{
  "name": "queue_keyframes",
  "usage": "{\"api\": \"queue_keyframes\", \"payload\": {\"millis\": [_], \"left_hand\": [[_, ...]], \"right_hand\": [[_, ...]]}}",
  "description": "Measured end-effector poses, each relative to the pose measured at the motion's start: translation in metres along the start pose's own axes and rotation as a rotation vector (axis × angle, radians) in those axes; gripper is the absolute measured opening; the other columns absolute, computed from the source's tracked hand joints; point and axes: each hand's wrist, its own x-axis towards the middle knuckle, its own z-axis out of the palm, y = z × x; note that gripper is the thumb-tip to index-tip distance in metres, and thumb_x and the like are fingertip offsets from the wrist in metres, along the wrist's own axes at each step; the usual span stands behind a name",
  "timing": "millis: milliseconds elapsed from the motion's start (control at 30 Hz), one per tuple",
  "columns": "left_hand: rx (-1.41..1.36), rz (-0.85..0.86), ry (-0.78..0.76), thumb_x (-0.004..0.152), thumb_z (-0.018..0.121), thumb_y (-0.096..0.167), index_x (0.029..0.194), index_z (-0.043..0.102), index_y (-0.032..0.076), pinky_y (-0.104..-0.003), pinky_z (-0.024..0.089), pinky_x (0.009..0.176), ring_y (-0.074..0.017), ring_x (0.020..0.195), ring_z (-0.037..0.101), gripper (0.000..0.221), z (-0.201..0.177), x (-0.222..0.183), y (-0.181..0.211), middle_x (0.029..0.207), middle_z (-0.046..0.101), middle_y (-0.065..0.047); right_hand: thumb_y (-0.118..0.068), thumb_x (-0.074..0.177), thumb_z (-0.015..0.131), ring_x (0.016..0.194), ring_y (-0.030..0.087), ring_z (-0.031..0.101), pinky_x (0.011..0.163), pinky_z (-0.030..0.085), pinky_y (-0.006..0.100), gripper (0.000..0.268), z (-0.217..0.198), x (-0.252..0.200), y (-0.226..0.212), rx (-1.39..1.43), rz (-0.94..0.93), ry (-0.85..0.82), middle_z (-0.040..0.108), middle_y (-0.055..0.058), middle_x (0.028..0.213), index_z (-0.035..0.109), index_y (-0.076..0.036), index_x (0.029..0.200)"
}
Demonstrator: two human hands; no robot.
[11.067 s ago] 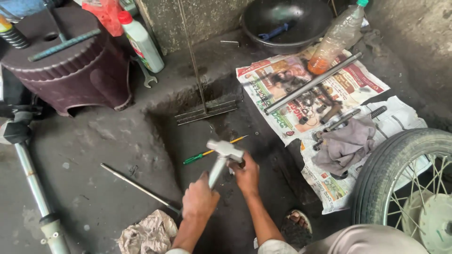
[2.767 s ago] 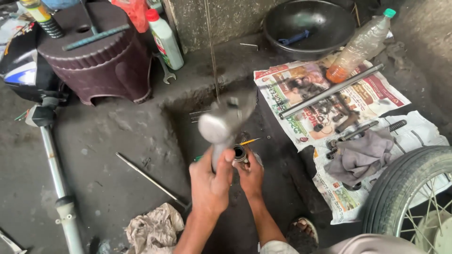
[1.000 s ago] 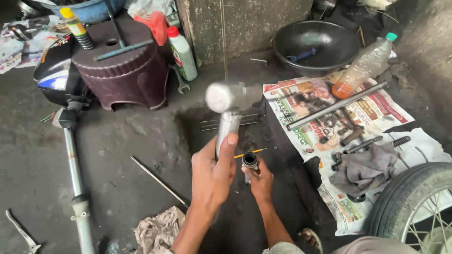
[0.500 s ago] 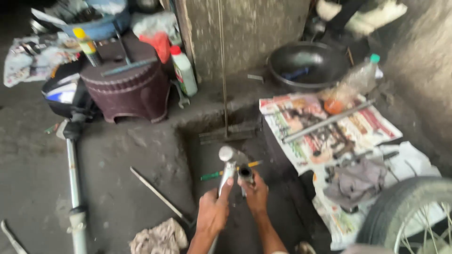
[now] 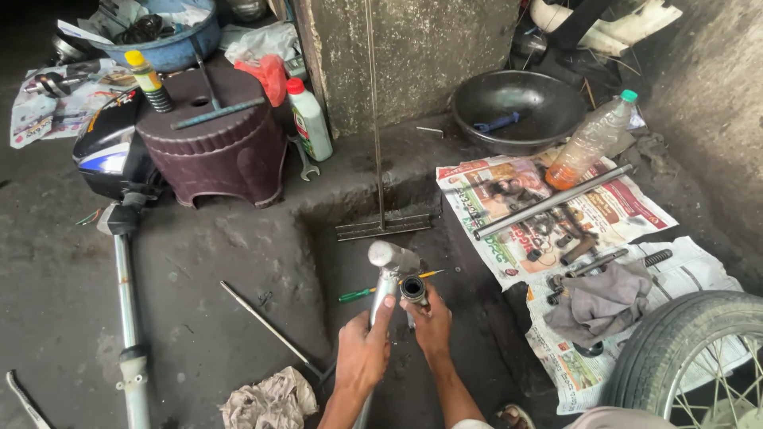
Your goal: The person sits on the ground next to a motorcycle front fork tube and hammers a metal bushing into the tube using a mallet. They then press and seat a black seal or collar into the tube end by hand, working the part around the rim with their fingers.
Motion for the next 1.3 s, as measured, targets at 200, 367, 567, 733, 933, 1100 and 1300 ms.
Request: {"api": "queue_keyframes", "payload": {"millis": [200,367,567,733,933,1100,1300], "left_hand": [[0.227,-0.065,-0.027,0.087,0.056,0.071,0.075,0.068,-0.003,-0.039,0.054,0.058,-0.0236,0.052,0.067,0.076,0.015,0.011,-0.039,0.056,0.064,-0.014],[0.359,0.007,-0.051,0.088,0.051,0.073,0.083,0.072,-0.003,-0.044,0.057,0.067,-0.0284,0.061,0.071,0.079,0.014,0.007,-0.040,0.059,0.067,-0.016],[0.344,0.097,-0.070,0.090,0.052,0.067,0.089,0.072,-0.003,-0.044,0.057,0.064,-0.0311,0.058,0.074,0.072,0.007,-0.021,0.003,0.059,0.069,-0.017],[0.287,0.305,0.049,0.091,0.055,0.060,0.115,0.065,-0.002,-0.045,0.055,0.059,-0.0340,0.056,0.071,0.067,0.008,-0.022,0.013,0.058,0.067,-0.020],[0.370,0.224,0.085,0.097,0.055,0.062,0.096,0.073,-0.002,-0.049,0.052,0.061,-0.0377,0.063,0.069,0.067,0.024,0.005,-0.060,0.063,0.067,-0.021],[0.222,0.072,0.013,0.094,0.054,0.061,0.091,0.071,-0.002,-0.040,0.052,0.055,-0.0253,0.051,0.068,0.066,0.007,-0.009,-0.040,0.054,0.064,-0.014],[-0.010,0.145,0.004,0.095,0.056,0.053,0.090,0.070,-0.003,-0.033,0.043,0.043,-0.0141,0.043,0.053,0.058,-0.006,-0.033,0.026,0.050,0.056,-0.006]], "right_hand": [[-0.003,0.079,0.075,0.093,0.014,0.071,0.080,0.056,0.029,0.055,-0.001,0.001,0.013,-0.033,-0.079,0.010,0.076,0.008,0.107,0.064,-0.006,0.132],[0.002,0.081,0.063,0.080,0.016,0.071,0.072,0.055,0.031,0.051,-0.004,-0.001,0.006,-0.129,0.018,-0.004,0.078,0.011,0.095,0.066,-0.006,0.131],[-0.002,0.085,0.072,0.075,0.018,0.064,0.069,0.055,0.034,0.023,-0.001,0.017,0.085,-0.272,0.020,0.027,0.076,0.017,0.083,0.069,0.002,0.108],[-0.004,0.077,0.077,0.081,0.013,0.069,0.075,0.057,0.031,0.054,-0.001,0.006,0.023,-0.092,-0.019,0.029,0.079,0.011,0.096,0.065,-0.007,0.129],[-0.006,0.078,0.076,0.088,0.011,0.068,0.080,0.055,0.029,0.055,-0.005,0.003,0.013,-0.034,-0.032,0.027,0.078,0.008,0.102,0.065,-0.006,0.132],[-0.009,0.078,0.081,0.089,0.010,0.069,0.079,0.056,0.028,0.051,-0.011,-0.005,0.006,0.001,-0.022,-0.003,0.078,0.007,0.102,0.067,-0.005,0.128],[-0.010,0.077,0.084,0.087,0.010,0.069,0.077,0.057,0.028,0.051,0.000,0.000,0.001,-0.025,-0.016,0.025,0.079,0.005,0.101,0.068,-0.005,0.126]]}}
